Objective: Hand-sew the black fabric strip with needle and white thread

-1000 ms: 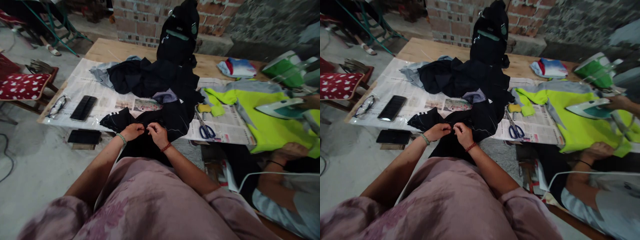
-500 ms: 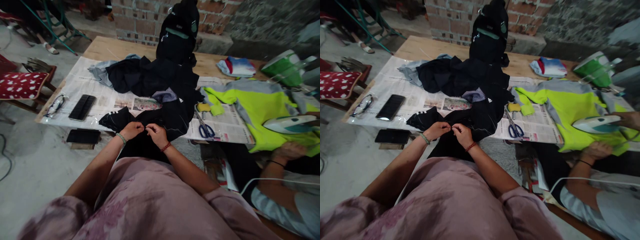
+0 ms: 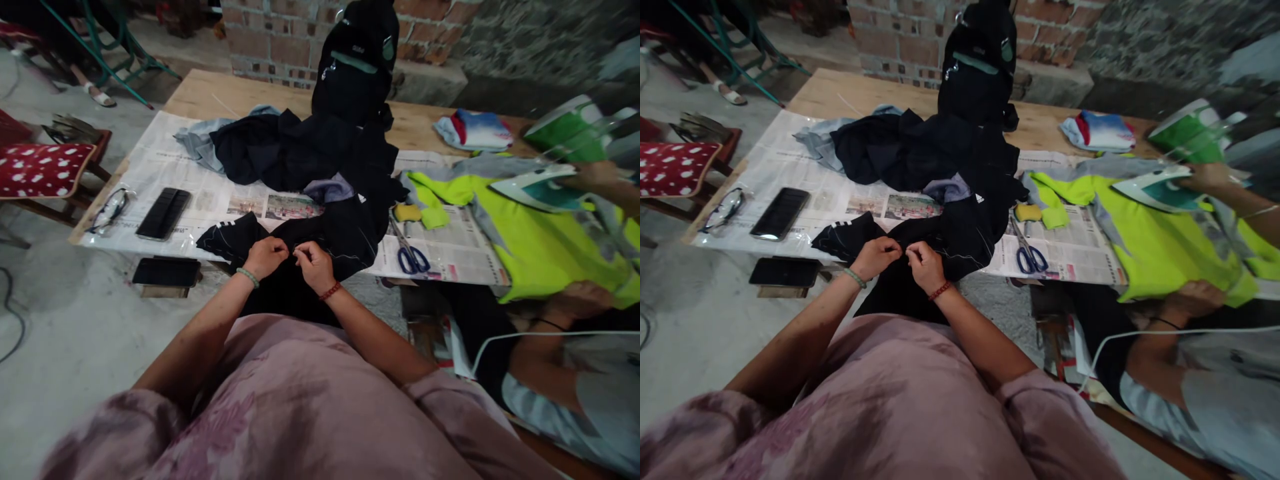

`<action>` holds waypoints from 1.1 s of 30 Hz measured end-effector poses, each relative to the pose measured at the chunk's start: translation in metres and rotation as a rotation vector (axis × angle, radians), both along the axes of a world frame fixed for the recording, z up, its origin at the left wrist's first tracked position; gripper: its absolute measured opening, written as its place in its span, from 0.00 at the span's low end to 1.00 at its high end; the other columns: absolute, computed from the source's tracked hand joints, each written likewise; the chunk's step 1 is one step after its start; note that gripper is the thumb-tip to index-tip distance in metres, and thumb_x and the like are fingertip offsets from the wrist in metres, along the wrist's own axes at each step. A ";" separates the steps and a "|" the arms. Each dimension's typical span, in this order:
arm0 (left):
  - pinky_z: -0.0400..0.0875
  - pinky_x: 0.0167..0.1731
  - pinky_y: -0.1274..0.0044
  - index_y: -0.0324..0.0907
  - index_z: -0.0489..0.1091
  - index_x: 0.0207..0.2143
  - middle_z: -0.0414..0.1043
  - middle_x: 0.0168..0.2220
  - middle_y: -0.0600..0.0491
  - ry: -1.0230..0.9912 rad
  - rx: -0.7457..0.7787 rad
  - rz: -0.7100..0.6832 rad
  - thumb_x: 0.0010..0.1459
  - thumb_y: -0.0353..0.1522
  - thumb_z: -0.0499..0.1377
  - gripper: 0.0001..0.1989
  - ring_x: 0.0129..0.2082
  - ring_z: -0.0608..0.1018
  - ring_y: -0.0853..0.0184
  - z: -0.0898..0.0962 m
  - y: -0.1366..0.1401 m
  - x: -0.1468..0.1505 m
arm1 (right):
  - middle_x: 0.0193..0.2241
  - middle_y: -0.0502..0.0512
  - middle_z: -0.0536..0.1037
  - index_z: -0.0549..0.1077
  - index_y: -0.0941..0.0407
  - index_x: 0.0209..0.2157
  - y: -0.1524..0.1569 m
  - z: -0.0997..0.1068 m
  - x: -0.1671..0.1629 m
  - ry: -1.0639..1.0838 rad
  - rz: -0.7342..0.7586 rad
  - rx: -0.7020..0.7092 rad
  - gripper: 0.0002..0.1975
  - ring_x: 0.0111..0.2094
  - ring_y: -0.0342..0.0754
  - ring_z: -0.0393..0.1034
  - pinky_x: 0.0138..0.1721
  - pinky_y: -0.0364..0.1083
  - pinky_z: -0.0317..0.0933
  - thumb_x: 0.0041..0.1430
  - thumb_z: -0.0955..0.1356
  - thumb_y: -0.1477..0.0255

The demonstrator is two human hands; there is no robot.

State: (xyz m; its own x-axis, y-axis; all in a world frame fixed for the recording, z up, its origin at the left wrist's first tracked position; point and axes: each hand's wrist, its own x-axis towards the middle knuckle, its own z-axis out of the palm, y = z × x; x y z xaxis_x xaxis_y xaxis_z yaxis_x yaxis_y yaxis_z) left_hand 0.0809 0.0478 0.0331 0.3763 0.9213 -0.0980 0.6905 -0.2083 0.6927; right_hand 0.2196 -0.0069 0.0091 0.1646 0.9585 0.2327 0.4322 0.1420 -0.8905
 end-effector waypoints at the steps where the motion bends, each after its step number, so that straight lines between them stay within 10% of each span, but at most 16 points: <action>1: 0.65 0.36 0.78 0.41 0.74 0.28 0.72 0.32 0.54 0.020 0.010 0.006 0.48 0.32 0.54 0.09 0.33 0.72 0.68 0.000 -0.001 0.001 | 0.22 0.48 0.72 0.69 0.56 0.29 0.001 -0.001 0.000 -0.007 0.004 0.002 0.06 0.22 0.40 0.67 0.29 0.40 0.62 0.54 0.62 0.70; 33: 0.58 0.40 0.72 0.46 0.74 0.29 0.73 0.36 0.56 0.174 0.059 0.140 0.51 0.34 0.55 0.07 0.37 0.72 0.65 0.004 0.002 0.008 | 0.23 0.48 0.73 0.67 0.57 0.29 0.012 0.004 0.010 0.017 -0.067 0.008 0.07 0.20 0.38 0.65 0.27 0.39 0.60 0.55 0.62 0.68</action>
